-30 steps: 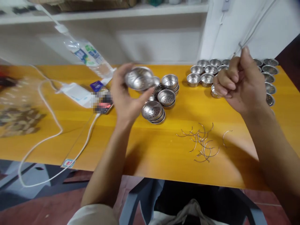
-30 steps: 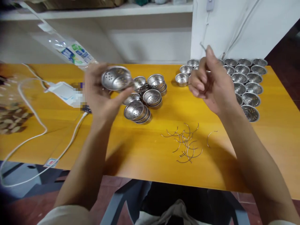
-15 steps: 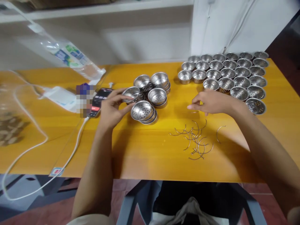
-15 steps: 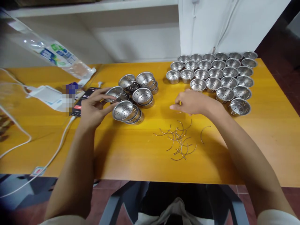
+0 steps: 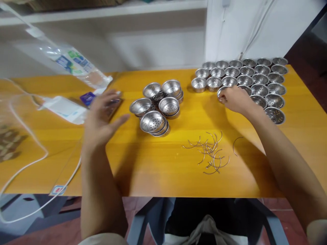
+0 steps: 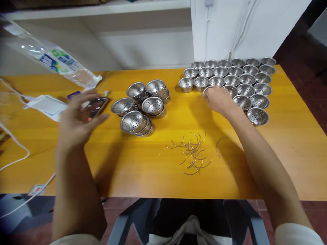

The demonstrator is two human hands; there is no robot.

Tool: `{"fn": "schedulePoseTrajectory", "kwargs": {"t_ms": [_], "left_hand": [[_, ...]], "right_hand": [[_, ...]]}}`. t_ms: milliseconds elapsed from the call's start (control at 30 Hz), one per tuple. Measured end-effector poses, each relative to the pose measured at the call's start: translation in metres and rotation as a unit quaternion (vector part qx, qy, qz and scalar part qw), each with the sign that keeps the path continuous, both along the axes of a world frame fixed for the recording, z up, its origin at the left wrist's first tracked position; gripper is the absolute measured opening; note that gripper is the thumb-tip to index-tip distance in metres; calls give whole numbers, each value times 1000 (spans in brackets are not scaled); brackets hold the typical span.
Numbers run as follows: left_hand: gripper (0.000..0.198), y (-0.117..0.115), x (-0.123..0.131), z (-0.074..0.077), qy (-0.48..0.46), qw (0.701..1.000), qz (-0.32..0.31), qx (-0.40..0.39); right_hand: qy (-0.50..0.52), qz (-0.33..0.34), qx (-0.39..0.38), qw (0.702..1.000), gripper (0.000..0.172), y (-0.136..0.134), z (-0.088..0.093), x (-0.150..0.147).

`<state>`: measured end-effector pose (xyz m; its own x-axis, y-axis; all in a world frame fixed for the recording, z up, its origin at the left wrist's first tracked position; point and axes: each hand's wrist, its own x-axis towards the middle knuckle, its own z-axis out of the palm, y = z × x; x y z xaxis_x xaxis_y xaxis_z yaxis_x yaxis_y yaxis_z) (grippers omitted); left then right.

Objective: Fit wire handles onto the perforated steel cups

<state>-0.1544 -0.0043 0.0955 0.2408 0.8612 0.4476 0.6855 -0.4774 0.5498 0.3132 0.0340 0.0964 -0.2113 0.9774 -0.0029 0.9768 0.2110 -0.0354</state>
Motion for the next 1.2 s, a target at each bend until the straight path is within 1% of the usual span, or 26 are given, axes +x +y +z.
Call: {"fn": "schedulePoseTrajectory", "kwargs": {"t_ms": [67, 100, 133, 167, 200, 233, 267, 300, 333, 367, 400, 433, 500, 567, 600, 633, 667, 733, 800, 833, 933, 1000, 1067, 1133, 1167, 1200], "left_hand": [[50, -12, 13, 20, -117, 987, 48, 102], [46, -19, 24, 32, -136, 979, 60, 140], [43, -25, 39, 45, -119, 981, 51, 147], [41, -30, 55, 59, -81, 989, 14, 126], [38, -33, 74, 73, -21, 994, -41, 95], [33, -35, 92, 86, 44, 991, -106, 75], [28, -35, 110, 97, 99, 980, -165, 60], [26, -32, 127, 107, 139, 969, -199, 46], [25, -27, 141, 112, 169, 960, -220, 32], [26, -21, 153, 114, 181, 957, -227, 15], [29, -14, 162, 112, 180, 956, -231, -3], [35, -6, 170, 106, 170, 958, -229, -15], [57, 9, 181, 84, 135, 964, -226, -13], [81, 21, 189, 59, 101, 968, -229, 11], [88, 25, 191, 48, 88, 969, -231, 18], [91, 27, 193, 39, 79, 969, -232, 19], [90, 28, 194, 34, 74, 970, -230, 14], [81, 26, 194, 32, 69, 973, -222, -2], [72, 23, 192, 38, 63, 976, -209, -10], [70, 21, 191, 42, 60, 977, -204, -8], [72, 17, 188, 50, 62, 978, -200, 5], [75, 14, 188, 50, 67, 976, -205, 12], [75, 12, 191, 48, 67, 976, -207, 19], [71, 10, 195, 46, 66, 977, -201, 26], [68, 9, 197, 46, 67, 978, -195, 29], [64, 9, 199, 46, 69, 979, -189, 32]], "right_hand": [[46, 72, -42, 995, 27, -1, 3, -4], [69, 95, -49, 992, 25, -3, 5, -7], [85, 103, -42, 990, 22, -4, 6, -10], [92, 98, -21, 991, 19, -5, 6, -13], [86, 84, 8, 993, 21, -7, 5, -17], [67, 70, 34, 995, 28, -8, 3, -20], [42, 61, 47, 996, 37, -10, 1, -23], [17, 60, 46, 997, 43, -11, -1, -25], [-3, 61, 37, 997, 44, -12, -3, -28], [-16, 62, 27, 998, 41, -12, -4, -29], [-16, 65, 22, 998, 39, -13, -3, -30], [-5, 69, 25, 997, 38, -13, -1, -31], [54, 82, 52, 994, 39, -15, 7, -33], [146, 98, 85, 981, 41, -19, 18, -36], [191, 101, 100, 971, 40, -23, 24, -38], [233, 100, 114, 961, 38, -26, 29, -40], [269, 97, 123, 950, 34, -30, 34, -43], [326, 93, 130, 932, 22, -39, 42, -48], [375, 110, 100, 915, 13, -45, 47, -54], [399, 123, 73, 906, 14, -48, 48, -57], [459, 141, 4, 877, 32, -51, 50, -63], [475, 135, 7, 870, 46, -52, 49, -66], [464, 138, 28, 874, 55, -51, 46, -68], [448, 148, 37, 881, 60, -50, 41, -70], [450, 150, 35, 880, 62, -49, 38, -70], [466, 148, 34, 871, 64, -47, 36, -70]]}}
